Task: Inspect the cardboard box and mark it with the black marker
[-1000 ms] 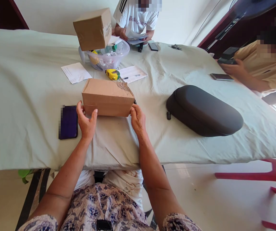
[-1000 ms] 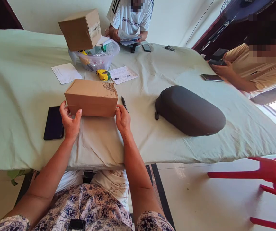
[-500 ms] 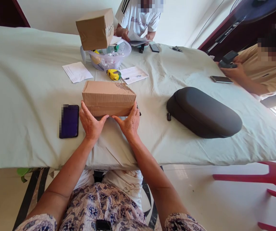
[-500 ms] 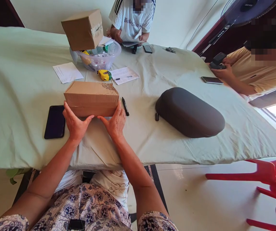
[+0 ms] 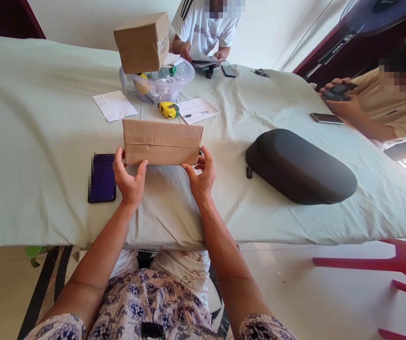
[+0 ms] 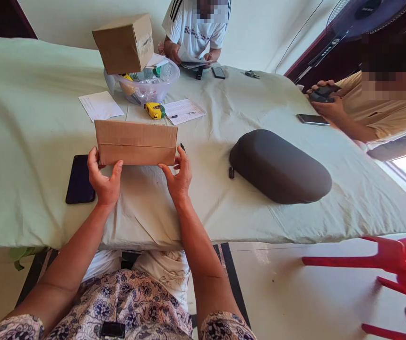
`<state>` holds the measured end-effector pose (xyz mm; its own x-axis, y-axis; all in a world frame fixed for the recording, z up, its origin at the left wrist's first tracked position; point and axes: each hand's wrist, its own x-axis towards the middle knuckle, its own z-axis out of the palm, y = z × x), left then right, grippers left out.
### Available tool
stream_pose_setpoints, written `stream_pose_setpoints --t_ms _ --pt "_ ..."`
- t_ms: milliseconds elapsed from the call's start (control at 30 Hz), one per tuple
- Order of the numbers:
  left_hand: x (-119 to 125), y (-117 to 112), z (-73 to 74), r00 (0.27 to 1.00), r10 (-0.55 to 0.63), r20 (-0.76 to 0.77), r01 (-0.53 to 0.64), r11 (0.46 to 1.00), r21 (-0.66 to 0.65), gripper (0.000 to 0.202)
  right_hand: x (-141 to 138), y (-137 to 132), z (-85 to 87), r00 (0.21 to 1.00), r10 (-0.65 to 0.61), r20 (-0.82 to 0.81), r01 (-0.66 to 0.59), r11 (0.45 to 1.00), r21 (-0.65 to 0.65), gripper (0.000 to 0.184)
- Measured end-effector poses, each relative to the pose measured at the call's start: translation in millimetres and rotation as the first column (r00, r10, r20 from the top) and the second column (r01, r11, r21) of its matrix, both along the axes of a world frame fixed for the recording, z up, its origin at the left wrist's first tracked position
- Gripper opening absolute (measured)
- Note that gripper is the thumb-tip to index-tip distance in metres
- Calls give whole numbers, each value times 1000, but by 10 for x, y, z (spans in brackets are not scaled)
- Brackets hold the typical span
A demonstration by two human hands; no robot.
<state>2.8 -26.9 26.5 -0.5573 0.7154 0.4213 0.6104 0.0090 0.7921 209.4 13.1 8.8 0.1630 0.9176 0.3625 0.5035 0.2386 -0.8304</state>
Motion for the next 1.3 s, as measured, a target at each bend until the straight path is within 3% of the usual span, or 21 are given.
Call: stream_pose_setpoints --t_ms 100,333,533,667,933,1100,1200,1300 --pt "-5 2 14 1000 11 -10 -11 999 40 71 18 1 28 995 -34 -90 42 995 87 57" --pt "-30 -27 102 998 -42 -45 49 985 164 59 55 -9 163 970 -78 -229 111 985 134 39" --pt "-35 -12 130 999 -46 -21 49 986 159 53 65 11 156 905 -141 -400 157 988 8 37" --pt "-15 -6 140 999 -52 5 51 990 130 52 53 23 169 901 -134 -413 132 991 -34 36" --pt "-10 21 -9 974 -41 221 40 999 10 55 46 72 62 942 -110 -316 53 982 -184 31" --pt "-74 69 -145 952 19 305 9 996 -92 34 84 93 -8 977 -83 -194 6 931 -365 24" --pt "-97 75 -145 964 42 264 12 980 -199 20 98 88 17 998 -29 -58 -1 892 -452 20" --pt "-102 62 -104 994 40 105 -4 946 -325 19 106 79 45 987 87 132 0 836 -549 17"
